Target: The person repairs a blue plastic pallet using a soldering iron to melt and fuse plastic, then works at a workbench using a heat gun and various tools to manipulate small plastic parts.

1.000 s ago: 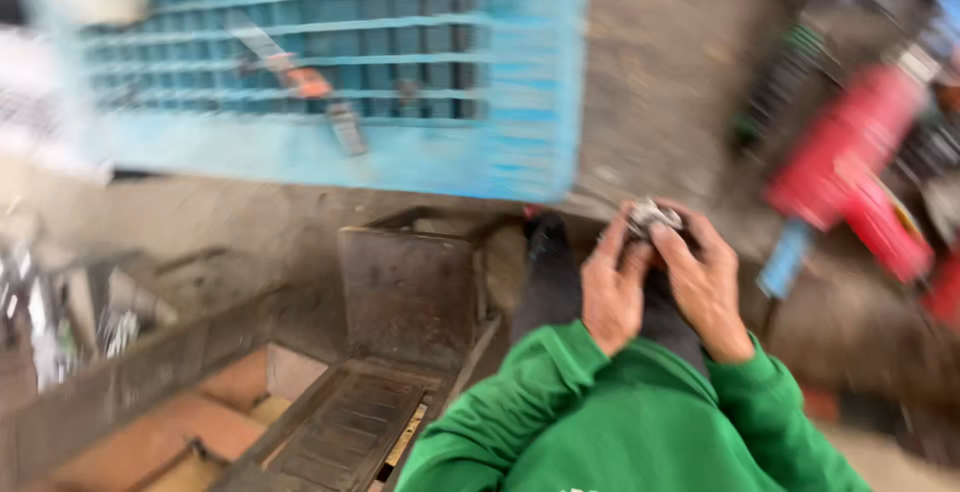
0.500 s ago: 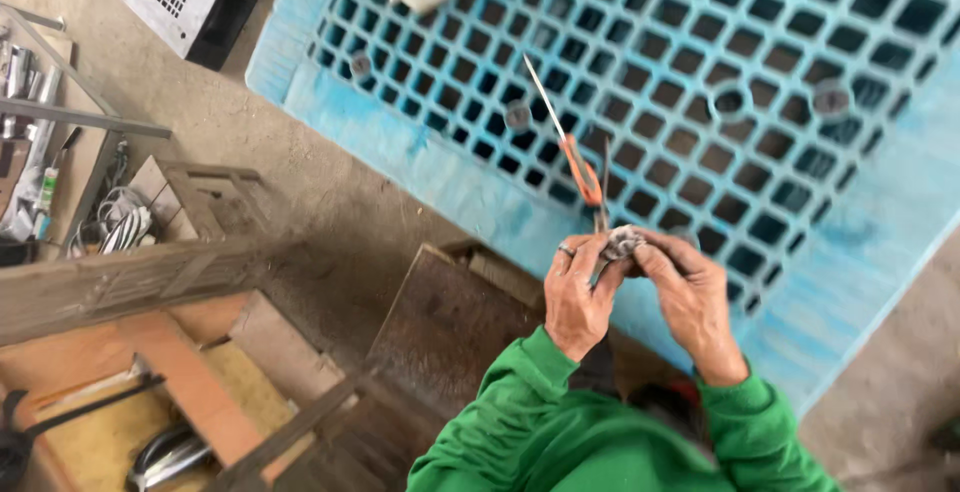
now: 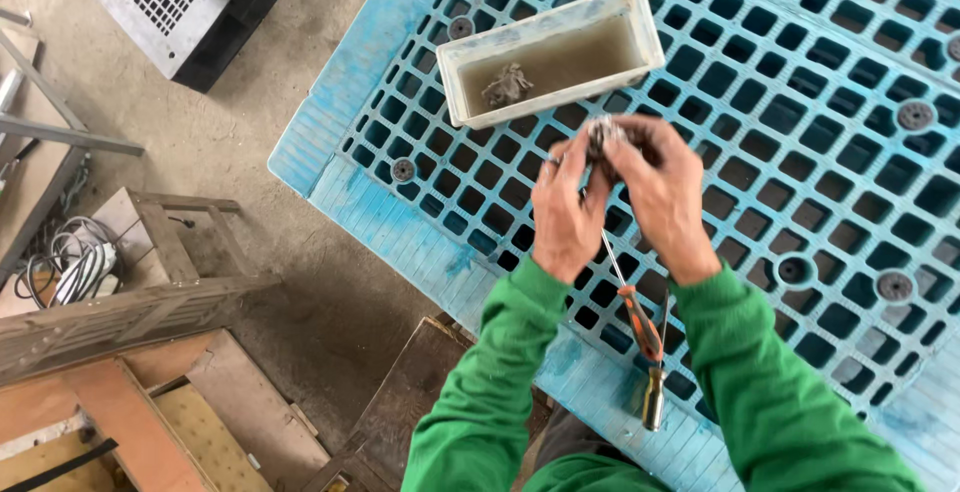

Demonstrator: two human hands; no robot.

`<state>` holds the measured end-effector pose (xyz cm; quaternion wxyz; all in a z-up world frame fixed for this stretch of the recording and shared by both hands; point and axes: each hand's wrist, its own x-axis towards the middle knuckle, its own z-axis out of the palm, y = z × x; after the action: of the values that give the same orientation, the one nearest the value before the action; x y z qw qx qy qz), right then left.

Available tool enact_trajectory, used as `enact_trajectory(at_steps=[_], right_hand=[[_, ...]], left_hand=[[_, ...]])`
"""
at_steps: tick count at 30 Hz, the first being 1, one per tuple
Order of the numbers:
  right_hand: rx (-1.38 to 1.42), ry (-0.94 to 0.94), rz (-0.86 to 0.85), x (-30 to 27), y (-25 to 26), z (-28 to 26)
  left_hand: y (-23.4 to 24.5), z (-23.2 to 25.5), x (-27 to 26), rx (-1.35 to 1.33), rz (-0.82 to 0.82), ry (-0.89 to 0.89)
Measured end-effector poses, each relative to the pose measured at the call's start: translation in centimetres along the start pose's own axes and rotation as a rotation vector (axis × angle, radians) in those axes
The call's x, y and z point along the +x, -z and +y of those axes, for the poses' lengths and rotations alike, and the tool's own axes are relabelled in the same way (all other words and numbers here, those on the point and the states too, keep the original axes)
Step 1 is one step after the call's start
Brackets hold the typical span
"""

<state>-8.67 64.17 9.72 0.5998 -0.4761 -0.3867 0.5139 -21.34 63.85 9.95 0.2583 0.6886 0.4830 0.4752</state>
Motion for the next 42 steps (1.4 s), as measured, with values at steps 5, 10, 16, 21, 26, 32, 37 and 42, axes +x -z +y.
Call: enact_trajectory(at_steps=[5,10,16,21,26,32,37,42], right_hand=[[-0.162,-0.035,-0.058,7.4,-1.9,-1.4],[-1.221,0.695,-0.098,8.5,0.2,-2.8],[-1.083,0.395,-0.017,13.0,4.8,-1.4],[-0.783,-0.154,-0.203,13.5,9.7,-1.6],[-0.765,-0.202,-0.149,6.1,12.8,-3.5],[-0.693,-0.377,0.116,-5.9,17.4,-6.8],[-0.668,-0.404,0.390,-16.8,21.2,-10.3],[-0.643,-0.359,0.626,-26.1,26.6,-12.5]], left_hand=[[0.6,-4.2,6.6,0.204,-0.003,-0.028],[1.3,-7.5,7.9,0.664,-0.067,-0.111],[1.1,-8.2,6.6,0.576,-0.143,-0.156],[1.1,-6.4,4.0,0.540,-0.238,-0.284],[1.2,-3.8,1.7,0.484,-0.394,-0.391],[-0.5,1.7,-1.0,0.451,-0.629,-0.533],[-5.4,6.9,-4.2,0.303,-0.757,-0.713],[-11.0,13.5,-8.3,0.201,-0.852,-0.850]])
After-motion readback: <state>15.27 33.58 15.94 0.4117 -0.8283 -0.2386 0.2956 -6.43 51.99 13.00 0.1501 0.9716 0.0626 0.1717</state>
